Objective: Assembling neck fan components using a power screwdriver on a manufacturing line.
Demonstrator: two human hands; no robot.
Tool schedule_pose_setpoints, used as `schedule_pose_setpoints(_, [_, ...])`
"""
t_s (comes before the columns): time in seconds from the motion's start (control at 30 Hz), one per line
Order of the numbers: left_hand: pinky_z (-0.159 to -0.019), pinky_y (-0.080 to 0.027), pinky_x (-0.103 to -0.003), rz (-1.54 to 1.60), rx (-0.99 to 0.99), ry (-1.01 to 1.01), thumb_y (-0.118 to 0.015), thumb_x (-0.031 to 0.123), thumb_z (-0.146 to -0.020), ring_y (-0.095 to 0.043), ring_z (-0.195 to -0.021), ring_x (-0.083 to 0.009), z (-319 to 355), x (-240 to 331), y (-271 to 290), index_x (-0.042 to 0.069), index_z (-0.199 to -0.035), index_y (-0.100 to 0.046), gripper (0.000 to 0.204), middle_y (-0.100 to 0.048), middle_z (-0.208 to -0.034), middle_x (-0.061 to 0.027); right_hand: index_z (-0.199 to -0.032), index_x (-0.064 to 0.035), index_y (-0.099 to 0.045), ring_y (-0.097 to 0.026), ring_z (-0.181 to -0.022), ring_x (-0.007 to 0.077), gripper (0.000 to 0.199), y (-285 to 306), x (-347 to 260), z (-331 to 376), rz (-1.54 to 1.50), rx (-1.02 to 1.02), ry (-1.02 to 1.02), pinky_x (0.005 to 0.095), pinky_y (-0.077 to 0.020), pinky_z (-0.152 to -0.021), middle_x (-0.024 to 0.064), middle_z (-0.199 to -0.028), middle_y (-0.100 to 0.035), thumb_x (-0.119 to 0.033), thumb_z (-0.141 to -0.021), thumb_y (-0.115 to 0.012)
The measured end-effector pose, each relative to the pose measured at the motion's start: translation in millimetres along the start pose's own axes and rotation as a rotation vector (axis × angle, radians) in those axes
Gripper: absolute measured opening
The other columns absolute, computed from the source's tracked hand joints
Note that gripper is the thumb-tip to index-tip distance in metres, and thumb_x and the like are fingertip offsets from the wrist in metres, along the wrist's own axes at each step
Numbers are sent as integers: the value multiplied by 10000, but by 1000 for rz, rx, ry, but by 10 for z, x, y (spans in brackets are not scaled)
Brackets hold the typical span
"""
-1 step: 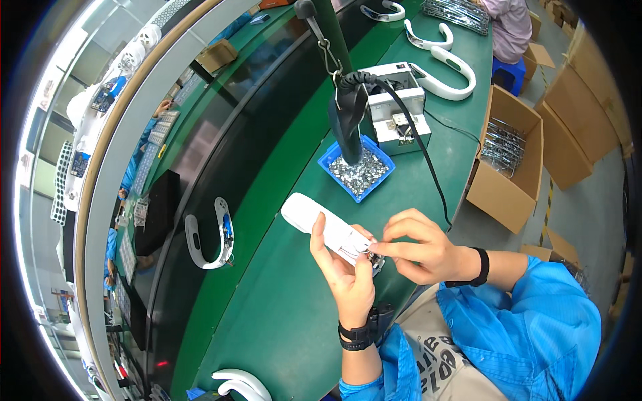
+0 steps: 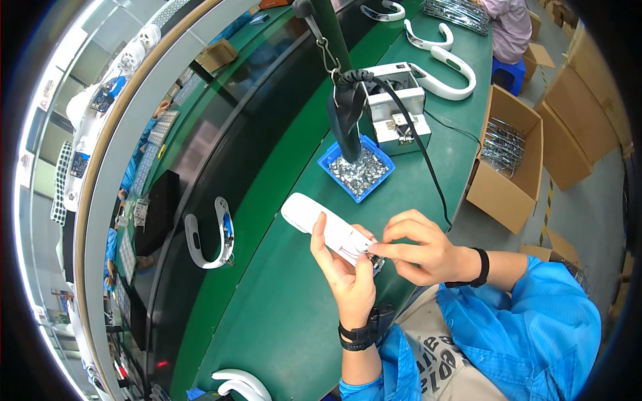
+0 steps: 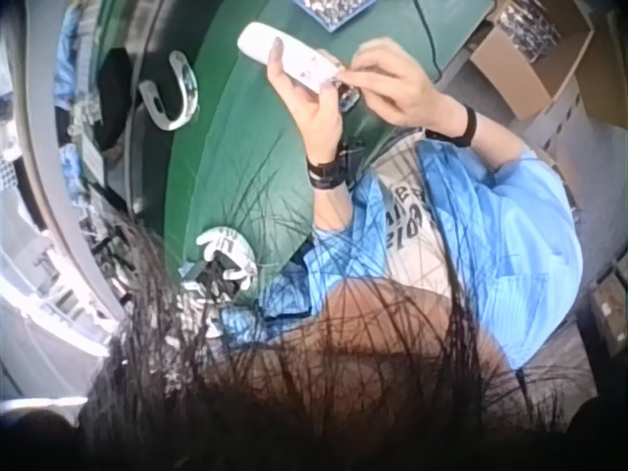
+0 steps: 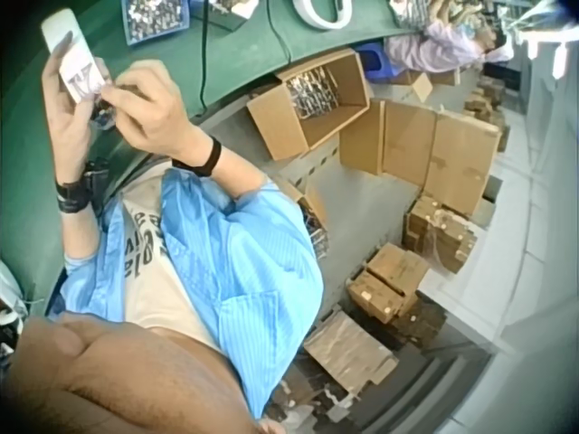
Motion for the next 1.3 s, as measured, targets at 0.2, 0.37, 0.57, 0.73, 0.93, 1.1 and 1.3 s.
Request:
schedule_pose_setpoints(0.2, [-958, -523, -349, 4, -18, 5, -454, -159, -895, -615, -1037, -205, -24, -2, -16, 120, -1657, -209, 848, -609, -1149, -161, -1139, -37, -759, -649, -1015, 320, 454, -15, -92, -126, 158, -13, 58, 417, -562, -858, 95, -1069, -664, -19, -685, -776])
schedule_pose_setpoints(0.37, [-915, -527, -344, 23, 47, 11, -453, -107, -804, -632, -992, -210, -12, -41, 5, 149, -1669, -231, 930, -638, -1121, -160, -1058, -32, -738, -636, -1041, 318, 381, -33, -212, -229, 258, -43, 25, 405, -555, -820, 95, -1043, -644, -44, -678, -770])
schedule_pose_setpoints(0.57, [-935, -516, -361, 117, 81, 31, -478, 1, -762, -642, -999, -227, -5, -25, 2, 141, -1659, -257, 935, -652, -1101, -173, -955, -24, -678, -613, -1000, 323, 263, -91, -213, -278, 213, -92, -9, 408, -537, -797, 101, -964, -568, -27, -700, -743])
schedule_pose_setpoints(0.73, [-1001, -512, -397, 47, 46, -7, -450, -65, -830, -629, -1055, -233, 17, -25, 55, 111, -1657, -253, 868, -625, -1181, -192, -1018, -17, -687, -619, -1006, 339, 294, -120, -134, -191, 100, -117, -29, 432, -546, -824, 120, -1009, -582, -14, -728, -735])
schedule_pose_setpoints(0.93, [-876, -526, -303, -40, 61, -36, -423, -119, -855, -642, -984, -199, 16, -8, -31, 133, -1657, -253, 858, -647, -1085, -153, -1115, -19, -731, -640, -1062, 350, 374, 46, -185, -247, 156, 8, 69, 442, -560, -877, 132, -1104, -631, -28, -742, -743])
schedule_pose_setpoints(1.1, [-896, -535, -313, 24, 59, -10, -430, -107, -820, -642, -965, -208, 25, -8, -19, 129, -1667, -235, 901, -641, -1092, -152, -1083, -16, -726, -636, -1092, 339, 376, -36, -198, -244, 257, -49, 106, 429, -554, -862, 128, -1094, -633, -54, -711, -761])
schedule_pose_setpoints(1.3, [-922, -533, -317, 106, 63, 25, -455, -28, -711, -647, -1053, -226, 15, -10, -43, 137, -1681, -228, 1010, -644, -1210, -177, -1032, 11, -705, -620, -1145, 332, 342, -55, -282, -288, 354, -131, 39, 407, -539, -879, 140, -1117, -640, -87, -707, -747])
Point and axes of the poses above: each hand's wrist, its own z-axis away from the middle knuckle, its own y-axis out of the back of the hand, x = y × z, the point moved 2 cm from there along -z, towards the middle knuckle
